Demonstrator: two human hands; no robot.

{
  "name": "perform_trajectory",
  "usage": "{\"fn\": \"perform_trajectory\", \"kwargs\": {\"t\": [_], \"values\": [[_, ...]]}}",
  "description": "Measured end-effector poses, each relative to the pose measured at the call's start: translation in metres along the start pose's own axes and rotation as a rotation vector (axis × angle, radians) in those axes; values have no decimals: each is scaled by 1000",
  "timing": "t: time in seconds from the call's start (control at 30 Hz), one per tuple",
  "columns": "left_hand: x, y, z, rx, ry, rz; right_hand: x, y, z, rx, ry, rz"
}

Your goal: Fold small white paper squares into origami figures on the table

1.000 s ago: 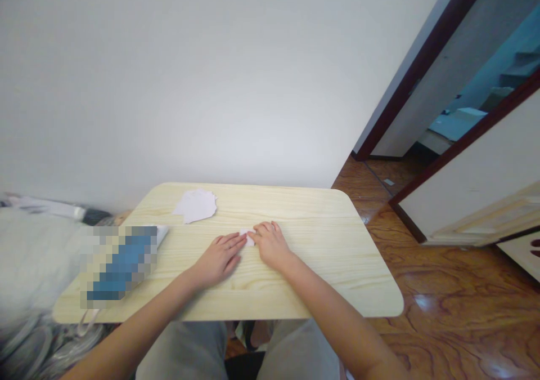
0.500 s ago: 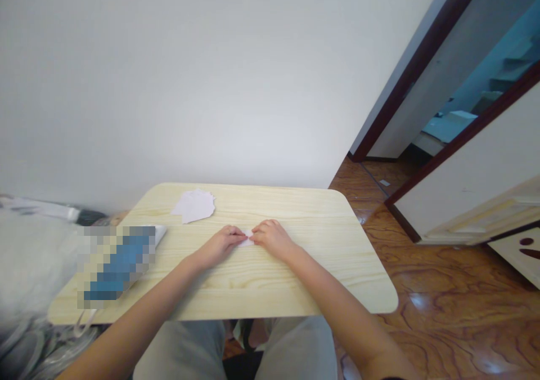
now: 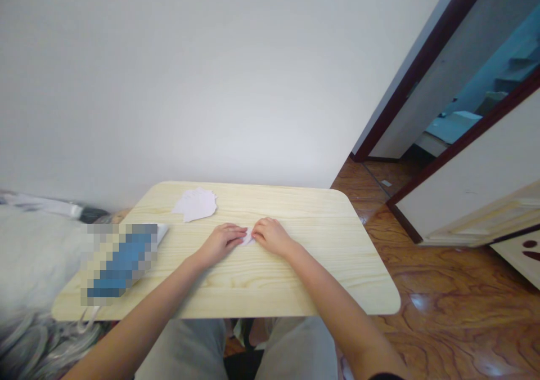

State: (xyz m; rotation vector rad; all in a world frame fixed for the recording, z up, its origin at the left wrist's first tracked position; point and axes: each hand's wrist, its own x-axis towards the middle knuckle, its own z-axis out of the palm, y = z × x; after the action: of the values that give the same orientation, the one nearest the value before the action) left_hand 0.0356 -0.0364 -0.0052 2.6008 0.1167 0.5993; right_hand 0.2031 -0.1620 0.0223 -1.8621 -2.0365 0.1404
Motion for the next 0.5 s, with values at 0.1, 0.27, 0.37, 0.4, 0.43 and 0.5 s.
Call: {"fn": "perform_trajectory", "kwargs": {"t": [0.1, 0.27, 0.37, 0.4, 0.43, 0.5], "values": [[0, 2, -1, 19, 6, -17, 2, -2, 4, -12, 28, 58], [-2, 7, -1, 41, -4, -83, 6, -3, 9, -34, 38, 140], [-3, 11, -1, 38, -1, -134, 8, -6, 10, -50, 36, 182], [-3, 12, -1, 38, -2, -149, 8, -7, 10, -61, 38, 198], [-3, 13, 0, 39, -2, -161, 9, -8, 10, -70, 39, 211], [-4, 15, 1, 41, 3, -180, 9, -10, 10, -79, 34, 227]]}}
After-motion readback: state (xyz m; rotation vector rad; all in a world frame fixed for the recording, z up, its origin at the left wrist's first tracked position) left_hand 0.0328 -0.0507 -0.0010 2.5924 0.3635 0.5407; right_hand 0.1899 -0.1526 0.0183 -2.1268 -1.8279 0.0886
